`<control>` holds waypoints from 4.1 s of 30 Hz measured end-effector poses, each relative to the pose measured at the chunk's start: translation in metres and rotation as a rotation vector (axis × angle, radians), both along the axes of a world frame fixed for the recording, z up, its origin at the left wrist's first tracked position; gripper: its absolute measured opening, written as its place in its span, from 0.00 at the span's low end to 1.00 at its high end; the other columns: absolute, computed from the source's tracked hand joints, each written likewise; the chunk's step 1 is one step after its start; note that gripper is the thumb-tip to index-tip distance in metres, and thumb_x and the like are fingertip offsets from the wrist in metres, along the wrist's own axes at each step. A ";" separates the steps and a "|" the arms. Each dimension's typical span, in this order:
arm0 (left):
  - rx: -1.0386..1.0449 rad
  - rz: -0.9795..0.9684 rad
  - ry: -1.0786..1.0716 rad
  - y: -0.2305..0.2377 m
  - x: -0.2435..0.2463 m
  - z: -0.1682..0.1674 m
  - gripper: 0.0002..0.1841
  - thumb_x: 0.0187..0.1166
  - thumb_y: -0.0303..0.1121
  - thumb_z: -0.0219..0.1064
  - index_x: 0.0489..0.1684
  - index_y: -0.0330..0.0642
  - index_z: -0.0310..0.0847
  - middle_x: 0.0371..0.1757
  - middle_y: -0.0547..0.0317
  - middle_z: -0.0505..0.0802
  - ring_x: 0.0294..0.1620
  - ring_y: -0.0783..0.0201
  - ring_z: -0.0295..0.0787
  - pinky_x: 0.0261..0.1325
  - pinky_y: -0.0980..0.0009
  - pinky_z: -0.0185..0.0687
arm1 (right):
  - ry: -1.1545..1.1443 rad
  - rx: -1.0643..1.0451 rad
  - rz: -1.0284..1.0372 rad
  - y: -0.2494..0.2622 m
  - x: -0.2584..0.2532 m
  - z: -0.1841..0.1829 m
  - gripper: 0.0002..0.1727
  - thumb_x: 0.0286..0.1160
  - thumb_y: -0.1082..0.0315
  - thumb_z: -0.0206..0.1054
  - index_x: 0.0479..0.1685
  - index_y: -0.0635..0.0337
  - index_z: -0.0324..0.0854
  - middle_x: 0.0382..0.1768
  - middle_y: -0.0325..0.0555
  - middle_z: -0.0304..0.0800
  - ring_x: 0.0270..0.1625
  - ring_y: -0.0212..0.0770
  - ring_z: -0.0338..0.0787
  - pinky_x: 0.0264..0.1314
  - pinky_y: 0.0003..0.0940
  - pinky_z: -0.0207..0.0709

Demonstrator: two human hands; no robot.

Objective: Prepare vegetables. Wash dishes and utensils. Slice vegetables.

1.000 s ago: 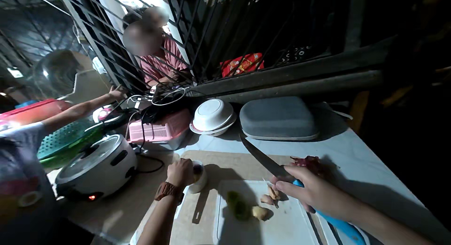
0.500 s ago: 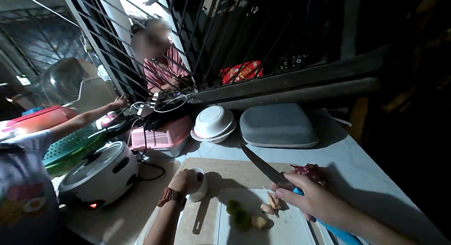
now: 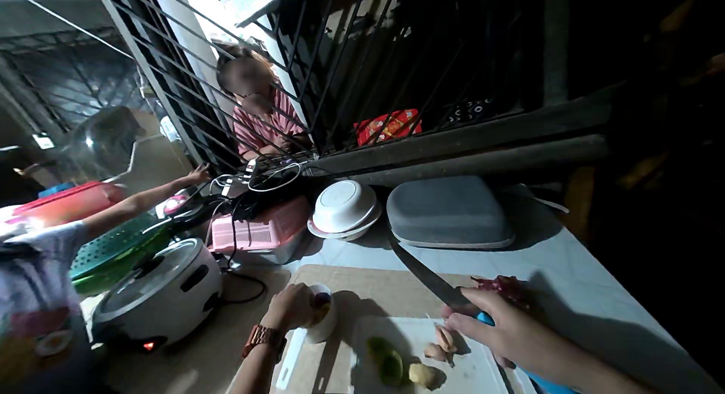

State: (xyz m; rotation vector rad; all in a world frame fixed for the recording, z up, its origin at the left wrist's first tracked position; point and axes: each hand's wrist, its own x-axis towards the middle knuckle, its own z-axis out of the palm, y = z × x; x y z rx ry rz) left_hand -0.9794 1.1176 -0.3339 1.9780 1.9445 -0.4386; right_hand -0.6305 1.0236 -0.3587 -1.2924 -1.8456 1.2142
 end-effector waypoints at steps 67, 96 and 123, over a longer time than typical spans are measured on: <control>0.169 0.114 -0.524 -0.114 0.049 -0.031 0.17 0.86 0.41 0.63 0.59 0.37 0.84 0.48 0.49 0.92 0.36 0.59 0.92 0.46 0.59 0.89 | -0.085 0.009 -0.007 0.003 -0.002 -0.012 0.15 0.89 0.58 0.61 0.58 0.59 0.81 0.42 0.41 0.87 0.26 0.25 0.79 0.27 0.21 0.73; 0.515 -0.110 -0.571 -0.158 0.058 -0.056 0.12 0.76 0.30 0.69 0.47 0.29 0.91 0.59 0.36 0.90 0.59 0.38 0.87 0.62 0.47 0.82 | -0.115 0.003 0.000 0.004 -0.003 -0.013 0.16 0.89 0.58 0.61 0.61 0.61 0.81 0.41 0.43 0.86 0.24 0.26 0.78 0.27 0.23 0.73; 0.826 -0.053 -0.495 -0.110 0.026 -0.011 0.10 0.77 0.28 0.68 0.46 0.29 0.90 0.56 0.38 0.91 0.51 0.47 0.93 0.56 0.53 0.89 | -0.089 0.015 0.011 0.003 -0.003 -0.011 0.15 0.88 0.62 0.62 0.59 0.65 0.80 0.38 0.46 0.85 0.23 0.31 0.78 0.27 0.28 0.74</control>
